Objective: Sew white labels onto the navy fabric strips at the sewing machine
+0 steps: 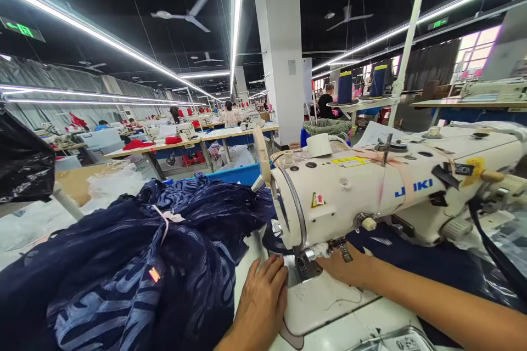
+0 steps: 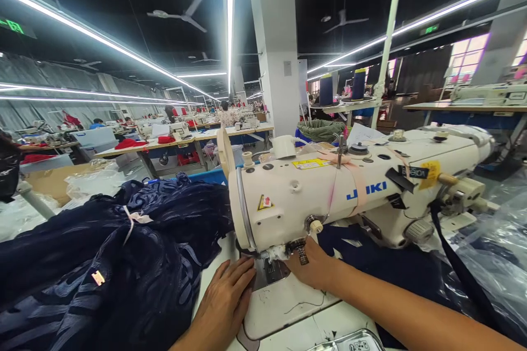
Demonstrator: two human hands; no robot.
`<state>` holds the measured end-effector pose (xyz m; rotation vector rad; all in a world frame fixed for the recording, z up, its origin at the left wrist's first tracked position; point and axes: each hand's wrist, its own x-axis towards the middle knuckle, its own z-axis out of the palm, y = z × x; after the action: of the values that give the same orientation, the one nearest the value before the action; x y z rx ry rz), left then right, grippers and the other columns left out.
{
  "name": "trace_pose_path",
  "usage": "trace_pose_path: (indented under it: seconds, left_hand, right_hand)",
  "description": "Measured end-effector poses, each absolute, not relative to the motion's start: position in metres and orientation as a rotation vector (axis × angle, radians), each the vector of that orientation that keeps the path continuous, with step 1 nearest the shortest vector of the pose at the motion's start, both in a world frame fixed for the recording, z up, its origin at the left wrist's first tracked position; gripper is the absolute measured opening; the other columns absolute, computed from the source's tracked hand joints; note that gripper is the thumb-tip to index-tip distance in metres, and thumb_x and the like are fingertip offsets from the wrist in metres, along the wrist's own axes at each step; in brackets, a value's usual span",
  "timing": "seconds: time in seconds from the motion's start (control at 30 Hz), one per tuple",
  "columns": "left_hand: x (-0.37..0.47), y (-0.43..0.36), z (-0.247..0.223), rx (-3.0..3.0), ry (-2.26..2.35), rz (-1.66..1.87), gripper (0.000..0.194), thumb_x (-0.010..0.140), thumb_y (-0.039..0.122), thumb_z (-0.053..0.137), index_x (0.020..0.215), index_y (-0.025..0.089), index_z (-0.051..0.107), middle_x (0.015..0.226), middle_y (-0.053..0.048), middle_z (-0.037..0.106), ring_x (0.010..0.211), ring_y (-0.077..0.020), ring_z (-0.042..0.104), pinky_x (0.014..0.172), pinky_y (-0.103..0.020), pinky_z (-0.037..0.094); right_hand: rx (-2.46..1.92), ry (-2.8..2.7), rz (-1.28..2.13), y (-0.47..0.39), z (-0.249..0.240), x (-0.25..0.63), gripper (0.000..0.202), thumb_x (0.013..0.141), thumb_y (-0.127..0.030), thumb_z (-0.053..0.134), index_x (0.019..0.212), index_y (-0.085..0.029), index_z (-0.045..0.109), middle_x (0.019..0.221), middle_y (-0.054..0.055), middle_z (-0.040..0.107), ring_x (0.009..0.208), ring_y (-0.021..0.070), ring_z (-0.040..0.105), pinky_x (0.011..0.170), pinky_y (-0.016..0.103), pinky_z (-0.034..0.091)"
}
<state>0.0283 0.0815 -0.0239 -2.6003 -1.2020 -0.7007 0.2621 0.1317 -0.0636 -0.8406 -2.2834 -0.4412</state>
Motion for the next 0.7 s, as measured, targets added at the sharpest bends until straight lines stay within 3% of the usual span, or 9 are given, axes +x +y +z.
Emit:
trace_pose_path:
  seconds: [0.1,0.23,0.33,0.53,0.7]
  left_hand:
    - [0.030,0.075,-0.030,-2.527,-1.216,-0.701,0.031,0.076,0.008,0.039,0.098,0.018,0.060,0.105,-0.007,0.064,0.099,-0.0238,0.058,0.083,-0.043,0.048]
    - [0.033,0.050,-0.032,-2.516,-1.150,-0.715,0.031,0.071,0.009,0.044,0.096,0.019,0.059,0.098,-0.006,0.066,0.090,-0.0212,0.061,0.077,-0.033,0.050]
    - [0.018,0.030,-0.016,-2.453,-0.942,-0.649,0.029,0.073,0.009,0.041,0.095,0.019,0.058,0.091,-0.004,0.067,0.084,-0.0187,0.062,0.072,-0.029,0.049]
    - [-0.032,0.015,0.023,-2.090,-1.033,-0.533,0.026,0.083,0.010,0.035,0.094,0.015,0.059,0.089,-0.007,0.064,0.079,-0.0180,0.059,0.072,-0.030,0.044]
    - [-0.021,0.002,0.029,-2.172,-1.044,-0.406,0.030,0.082,0.004,0.034,0.091,0.015,0.060,0.084,-0.005,0.063,0.076,-0.0179,0.056,0.074,-0.032,0.041]
  right_hand:
    - [-0.885,-2.346,-0.651,0.117,-0.048,0.260,0.033,0.080,-0.006,0.033,0.089,-0.019,0.062,0.074,0.008,0.063,0.074,0.0220,0.057,0.077,0.043,0.045]
    - [-0.952,-2.422,-0.585,0.094,-0.032,0.279,0.034,0.079,-0.009,0.039,0.108,-0.016,0.056,0.098,0.011,0.061,0.096,0.0238,0.053,0.090,0.047,0.036]
    - [-1.002,-2.433,-0.570,0.087,-0.034,0.300,0.034,0.080,-0.011,0.040,0.110,-0.018,0.055,0.112,0.011,0.056,0.107,0.0248,0.047,0.094,0.048,0.032]
    - [-1.022,-2.392,-0.549,0.080,-0.037,0.311,0.038,0.079,-0.007,0.038,0.111,-0.017,0.053,0.116,0.012,0.054,0.109,0.0241,0.046,0.096,0.048,0.029]
    - [-0.990,-2.473,-0.324,0.058,-0.027,0.294,0.021,0.079,-0.013,0.047,0.095,-0.018,0.060,0.098,0.008,0.062,0.096,0.0224,0.053,0.099,0.048,0.023]
